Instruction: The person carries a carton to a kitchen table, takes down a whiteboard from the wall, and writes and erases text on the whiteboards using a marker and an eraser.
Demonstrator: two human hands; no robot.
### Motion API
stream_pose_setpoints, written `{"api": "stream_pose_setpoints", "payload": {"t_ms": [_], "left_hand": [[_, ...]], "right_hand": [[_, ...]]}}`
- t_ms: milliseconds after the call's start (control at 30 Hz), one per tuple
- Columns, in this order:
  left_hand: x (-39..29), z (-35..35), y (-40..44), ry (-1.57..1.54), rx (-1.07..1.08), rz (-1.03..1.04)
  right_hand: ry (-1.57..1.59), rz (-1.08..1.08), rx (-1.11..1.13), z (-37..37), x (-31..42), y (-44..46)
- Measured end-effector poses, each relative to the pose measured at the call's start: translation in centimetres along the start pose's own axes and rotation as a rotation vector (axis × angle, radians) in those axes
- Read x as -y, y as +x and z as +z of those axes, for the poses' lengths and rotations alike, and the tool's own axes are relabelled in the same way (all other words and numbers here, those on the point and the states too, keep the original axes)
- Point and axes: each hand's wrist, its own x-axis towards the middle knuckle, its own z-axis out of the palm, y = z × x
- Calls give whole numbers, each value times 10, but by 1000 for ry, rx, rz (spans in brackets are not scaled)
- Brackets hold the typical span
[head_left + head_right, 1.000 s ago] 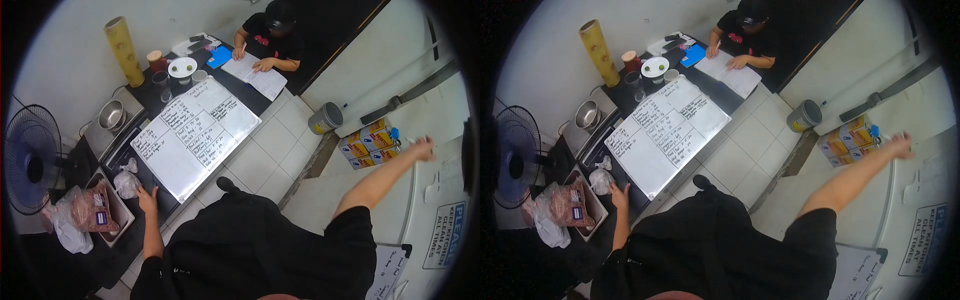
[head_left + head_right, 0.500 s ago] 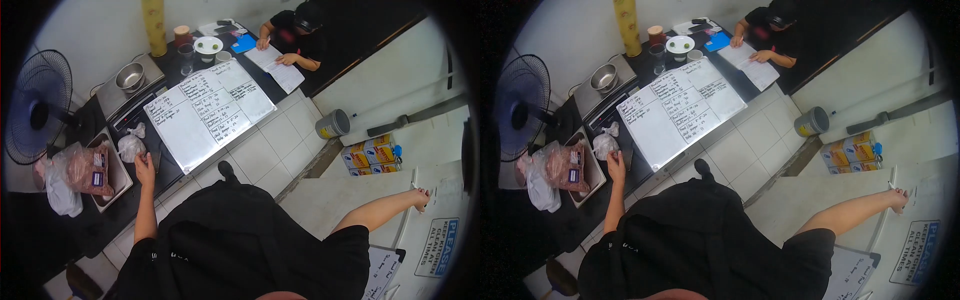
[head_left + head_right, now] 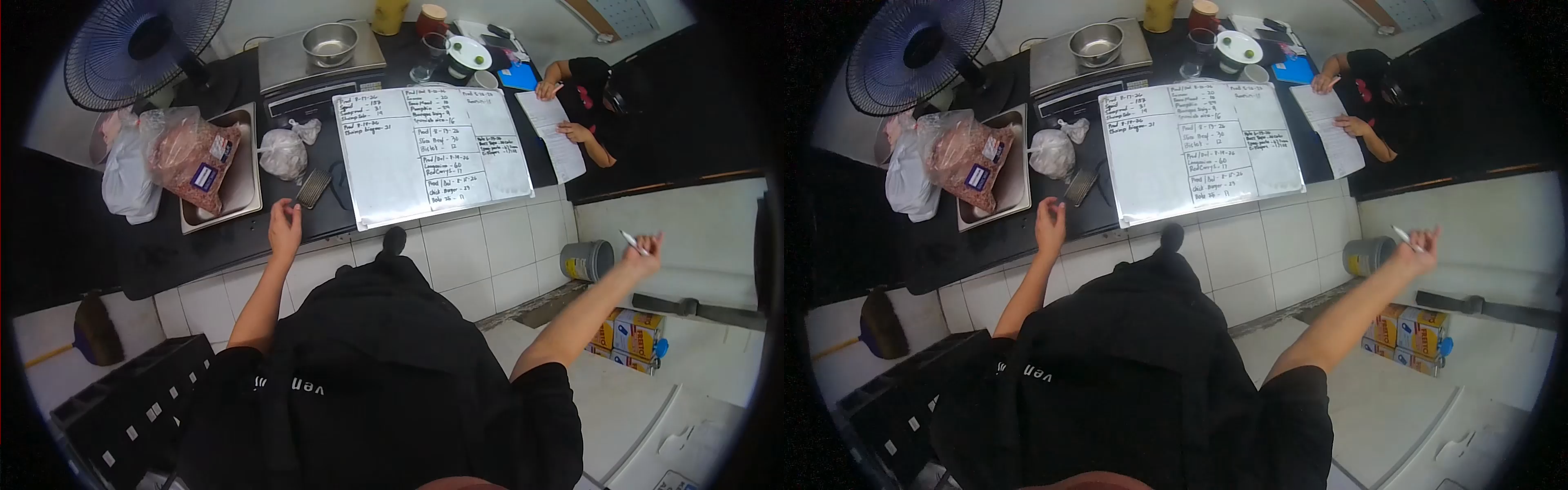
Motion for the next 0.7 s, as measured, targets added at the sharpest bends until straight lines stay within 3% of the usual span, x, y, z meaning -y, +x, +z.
{"api": "stream_pose_setpoints", "payload": {"t_ms": [100, 167, 233, 300, 367, 433, 500, 700], "left_hand": [[3, 13, -3, -28, -42, 123], [4, 24, -8, -78, 73, 32], [-18, 27, -9, -71, 80, 44], [-37, 36, 0, -179, 322, -174], [-44, 58, 15, -216, 282, -169], [-50, 76, 32, -241, 238, -170], [-55, 96, 54, -240, 112, -178], [-63, 127, 105, -268, 43, -297]], "right_hand": [[-12, 248, 211, 48, -85, -25], [-52, 288, 63, 122, -135, -85], [-55, 467, 122, 156, -178, -121], [-160, 698, 402, 157, -226, -134], [-243, 902, 693, 159, -273, -143], [-429, 894, 709, 195, -289, -175], [-382, 958, 820, 201, -313, -166], [-438, 743, 672, 229, -358, -140]]}}
